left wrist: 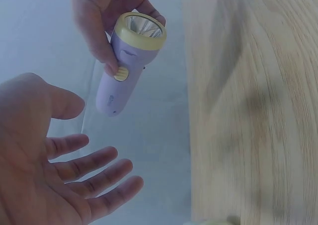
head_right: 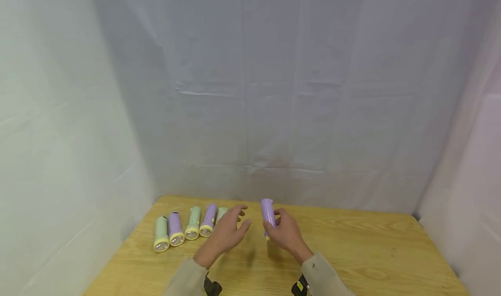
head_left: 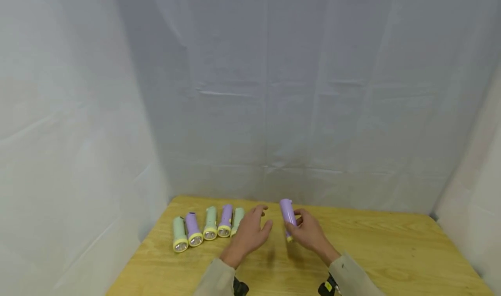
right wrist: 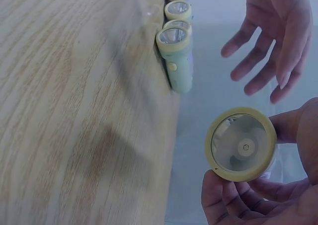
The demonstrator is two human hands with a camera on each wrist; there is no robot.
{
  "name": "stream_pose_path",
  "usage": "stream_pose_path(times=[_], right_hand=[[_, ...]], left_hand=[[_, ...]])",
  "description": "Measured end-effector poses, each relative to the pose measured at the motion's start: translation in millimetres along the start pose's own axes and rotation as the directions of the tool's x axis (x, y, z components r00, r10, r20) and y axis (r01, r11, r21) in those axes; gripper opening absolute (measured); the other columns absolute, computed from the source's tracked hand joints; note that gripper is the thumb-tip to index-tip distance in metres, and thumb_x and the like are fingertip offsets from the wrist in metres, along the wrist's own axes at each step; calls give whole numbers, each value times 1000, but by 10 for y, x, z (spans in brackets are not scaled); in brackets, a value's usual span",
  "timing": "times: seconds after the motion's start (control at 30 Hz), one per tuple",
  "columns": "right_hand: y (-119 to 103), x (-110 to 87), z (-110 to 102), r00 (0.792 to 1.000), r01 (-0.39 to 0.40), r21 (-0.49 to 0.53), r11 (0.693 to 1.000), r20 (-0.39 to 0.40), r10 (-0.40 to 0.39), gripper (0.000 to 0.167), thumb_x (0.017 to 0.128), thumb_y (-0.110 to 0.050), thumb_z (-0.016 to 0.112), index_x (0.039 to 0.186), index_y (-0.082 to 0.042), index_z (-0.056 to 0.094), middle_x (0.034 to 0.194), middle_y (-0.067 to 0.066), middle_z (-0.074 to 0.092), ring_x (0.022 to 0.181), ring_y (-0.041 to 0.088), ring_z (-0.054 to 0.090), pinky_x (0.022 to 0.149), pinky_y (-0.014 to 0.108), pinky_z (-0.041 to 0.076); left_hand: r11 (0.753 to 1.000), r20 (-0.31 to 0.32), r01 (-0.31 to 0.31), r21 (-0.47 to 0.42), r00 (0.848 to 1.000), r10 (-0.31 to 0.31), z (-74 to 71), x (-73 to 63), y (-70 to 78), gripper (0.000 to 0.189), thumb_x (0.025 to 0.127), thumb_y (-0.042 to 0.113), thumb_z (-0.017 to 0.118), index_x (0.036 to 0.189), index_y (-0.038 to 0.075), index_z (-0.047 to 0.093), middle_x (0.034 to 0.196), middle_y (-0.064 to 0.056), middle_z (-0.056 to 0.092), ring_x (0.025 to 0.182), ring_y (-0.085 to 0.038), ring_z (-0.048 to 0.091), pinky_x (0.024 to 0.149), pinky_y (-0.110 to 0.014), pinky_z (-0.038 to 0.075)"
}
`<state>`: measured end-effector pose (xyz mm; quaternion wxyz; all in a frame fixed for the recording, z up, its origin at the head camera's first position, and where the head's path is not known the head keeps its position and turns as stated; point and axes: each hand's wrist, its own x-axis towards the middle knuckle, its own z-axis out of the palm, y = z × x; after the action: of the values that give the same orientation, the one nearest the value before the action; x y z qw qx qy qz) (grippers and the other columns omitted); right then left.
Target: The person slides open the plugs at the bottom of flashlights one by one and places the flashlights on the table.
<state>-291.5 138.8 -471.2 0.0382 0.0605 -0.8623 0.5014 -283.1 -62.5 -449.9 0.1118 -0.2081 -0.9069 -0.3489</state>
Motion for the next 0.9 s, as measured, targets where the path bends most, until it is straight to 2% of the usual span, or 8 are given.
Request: stream_pose_path(times=[0.23,0.43,0.57,0.8,0.9], right_hand=[[-69,-103,-37,999,31,-17,999,-13,-31,48,91,-18,73,131,4,56,94,15,69,73,16,64,56,28,55],[-114,-200,-93,1000,29,-27,999,-3,-29,47,92,-20,73,131,1,57,95,12,69,72,16,63,56,27,54],[-128,-250,-138,1000,27,-39,999,-14,-27,47,93,-19,73,132,0,57,94,11,68,72,15,62,57,27,54],[-129,-317,-221,998,38,-60,997,-54,-42,47,92,-17,74,132,1,57,93,11,68,71,14,62,55,24,52],[-131,-348,-248,997,45,-59,997,-63,-49,47,92,-17,74,132,1,57,93,10,67,71,13,61,55,23,51]], left_hand=[[989,52,33,-141,998,-25,58,85,36,43,102,25,56,137,1,53,120,-24,65,103,-37,67,82,-46,57],[965,86,74,-251,995,-54,82,127,83,43,103,29,55,139,4,51,119,-20,66,99,-31,69,78,-43,58],[947,116,110,-301,990,-78,89,146,127,45,105,33,53,142,8,48,123,-18,64,104,-30,68,80,-44,58],[927,129,124,-354,988,-83,130,183,228,46,105,33,53,143,8,48,124,-17,63,105,-28,67,80,-41,58],[906,143,134,-402,986,-83,152,207,285,45,105,32,53,143,9,47,124,-17,63,104,-28,67,77,-38,58]])
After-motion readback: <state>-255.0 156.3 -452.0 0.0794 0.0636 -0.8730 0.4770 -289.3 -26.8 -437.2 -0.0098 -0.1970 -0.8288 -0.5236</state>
